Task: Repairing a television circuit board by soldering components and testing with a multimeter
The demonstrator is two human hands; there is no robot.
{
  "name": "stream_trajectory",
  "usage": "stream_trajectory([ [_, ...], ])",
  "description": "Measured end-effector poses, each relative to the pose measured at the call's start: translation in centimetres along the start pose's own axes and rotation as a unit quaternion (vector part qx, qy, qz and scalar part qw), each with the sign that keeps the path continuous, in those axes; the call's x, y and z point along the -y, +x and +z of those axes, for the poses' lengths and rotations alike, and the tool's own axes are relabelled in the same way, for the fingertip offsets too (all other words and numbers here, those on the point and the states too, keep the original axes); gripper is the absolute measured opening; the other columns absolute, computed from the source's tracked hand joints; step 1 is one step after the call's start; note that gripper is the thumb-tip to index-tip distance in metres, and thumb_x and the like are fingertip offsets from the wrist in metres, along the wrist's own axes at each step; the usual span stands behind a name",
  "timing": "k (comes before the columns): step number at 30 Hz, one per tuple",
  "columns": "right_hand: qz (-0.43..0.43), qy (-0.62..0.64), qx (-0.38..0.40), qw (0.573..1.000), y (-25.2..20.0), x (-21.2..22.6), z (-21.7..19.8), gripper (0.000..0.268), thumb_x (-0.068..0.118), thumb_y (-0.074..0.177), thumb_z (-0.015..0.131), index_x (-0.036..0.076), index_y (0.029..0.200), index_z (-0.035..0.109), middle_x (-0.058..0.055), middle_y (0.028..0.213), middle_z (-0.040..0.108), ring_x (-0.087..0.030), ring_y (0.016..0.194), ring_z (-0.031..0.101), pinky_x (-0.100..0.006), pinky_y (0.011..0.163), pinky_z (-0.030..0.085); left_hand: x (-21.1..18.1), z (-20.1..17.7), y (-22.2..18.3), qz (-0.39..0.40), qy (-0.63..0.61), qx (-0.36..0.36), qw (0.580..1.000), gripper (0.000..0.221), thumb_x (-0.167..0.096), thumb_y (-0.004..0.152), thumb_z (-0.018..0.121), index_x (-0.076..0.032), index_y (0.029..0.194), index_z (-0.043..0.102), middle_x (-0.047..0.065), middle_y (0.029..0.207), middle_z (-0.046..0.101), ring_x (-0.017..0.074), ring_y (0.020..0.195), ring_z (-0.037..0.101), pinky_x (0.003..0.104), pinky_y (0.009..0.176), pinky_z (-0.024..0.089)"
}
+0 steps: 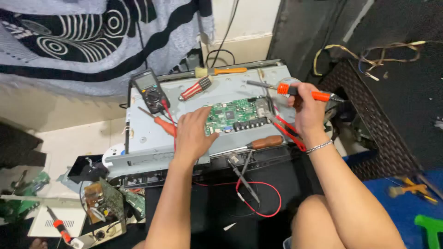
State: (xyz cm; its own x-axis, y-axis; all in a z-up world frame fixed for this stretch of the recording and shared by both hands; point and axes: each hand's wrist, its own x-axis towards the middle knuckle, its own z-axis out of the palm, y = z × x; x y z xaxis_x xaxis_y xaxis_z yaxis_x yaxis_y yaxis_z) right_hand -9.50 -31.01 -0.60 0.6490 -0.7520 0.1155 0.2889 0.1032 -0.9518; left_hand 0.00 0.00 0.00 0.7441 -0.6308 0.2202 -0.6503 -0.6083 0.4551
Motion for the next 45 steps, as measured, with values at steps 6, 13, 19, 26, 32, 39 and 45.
stream_trajectory([
  [6,-0.035,0.11,-0.193,0.974,2.8,3.8,-6.9,0.052,0.056,0.089,0.065,0.008,0.107,0.075,-0.011,0.066,0.065,-0.017,0.056,0.066,-0.027,0.058,0.06,-0.6,-0.3,-0.5,0.017,0.013,-0.014,1.0,0.084,-0.028,0.07,0.089,-0.011,0.145,0.056,0.011,0.141,0.06,0.0311,0.129,0.056,0.056,0.114,0.035],
  [13,-0.111,0.018,-0.304,0.946,3.4,0.8,-17.1,0.025,0.037,0.092,0.071,0.014,0.102,0.072,-0.011,0.071,0.068,-0.017,0.056,0.067,-0.025,0.048,0.058,-0.5,0.2,-0.6,0.026,0.047,-0.038,0.998,0.088,-0.032,0.066,0.091,-0.01,0.144,0.059,0.013,0.14,0.061,0.0329,0.129,0.056,0.052,0.113,0.034],
  [19,0.005,-0.005,-0.405,0.914,2.2,-15.8,-28.6,0.014,0.021,0.089,0.079,0.012,0.09,0.068,-0.015,0.063,0.069,-0.018,0.046,0.065,-0.026,0.04,0.052,-1.8,-0.6,-0.4,0.041,0.052,-0.053,0.996,0.081,-0.044,0.078,0.085,-0.006,0.145,0.061,0.017,0.139,0.062,0.0378,0.127,0.057,0.053,0.111,0.035],
  [26,0.251,0.178,-0.361,0.88,-0.5,-30.1,-31.9,0.035,0.044,0.092,0.075,0.013,0.089,0.059,-0.008,0.085,0.077,-0.01,0.058,0.064,-0.02,0.045,0.048,-3.6,-1.9,-0.4,0.09,0.081,-0.117,0.986,0.061,-0.024,0.091,0.079,0.01,0.138,0.061,0.026,0.135,0.063,0.0421,0.118,0.057,0.048,0.105,0.04],
  [32,0.263,0.328,-0.176,0.89,2.2,-42.7,-37.5,0.037,0.039,0.099,0.068,0.004,0.111,0.066,-0.01,0.103,0.071,-0.021,0.085,0.068,-0.033,0.082,0.058,-3.1,-2.5,-0.4,0.07,0.123,-0.095,0.985,0.057,-0.029,0.09,0.078,0.004,0.134,0.064,0.019,0.131,0.065,0.0383,0.116,0.056,0.049,0.108,0.036],
  [39,0.43,0.225,-0.114,0.867,1.4,-38.4,-36.3,0.017,0.028,0.098,0.06,0.018,0.108,0.07,0.002,0.096,0.075,-0.011,0.072,0.066,-0.025,0.057,0.052,0.4,-2.9,-0.7,0.049,0.138,-0.112,0.983,0.059,-0.048,0.095,0.077,-0.009,0.138,0.066,0.01,0.13,0.066,0.0313,0.121,0.061,0.056,0.115,0.03],
  [45,0.189,-0.086,-0.22,0.953,2.4,-15.7,-25.2,0.022,0.036,0.094,0.071,0.014,0.099,0.069,-0.009,0.074,0.071,-0.016,0.061,0.072,-0.03,0.046,0.052,0.2,-3.2,-1.4,0.043,0.111,-0.129,0.984,0.06,-0.049,0.092,0.078,-0.011,0.137,0.065,0.009,0.126,0.066,0.0305,0.123,0.059,0.06,0.114,0.029],
])
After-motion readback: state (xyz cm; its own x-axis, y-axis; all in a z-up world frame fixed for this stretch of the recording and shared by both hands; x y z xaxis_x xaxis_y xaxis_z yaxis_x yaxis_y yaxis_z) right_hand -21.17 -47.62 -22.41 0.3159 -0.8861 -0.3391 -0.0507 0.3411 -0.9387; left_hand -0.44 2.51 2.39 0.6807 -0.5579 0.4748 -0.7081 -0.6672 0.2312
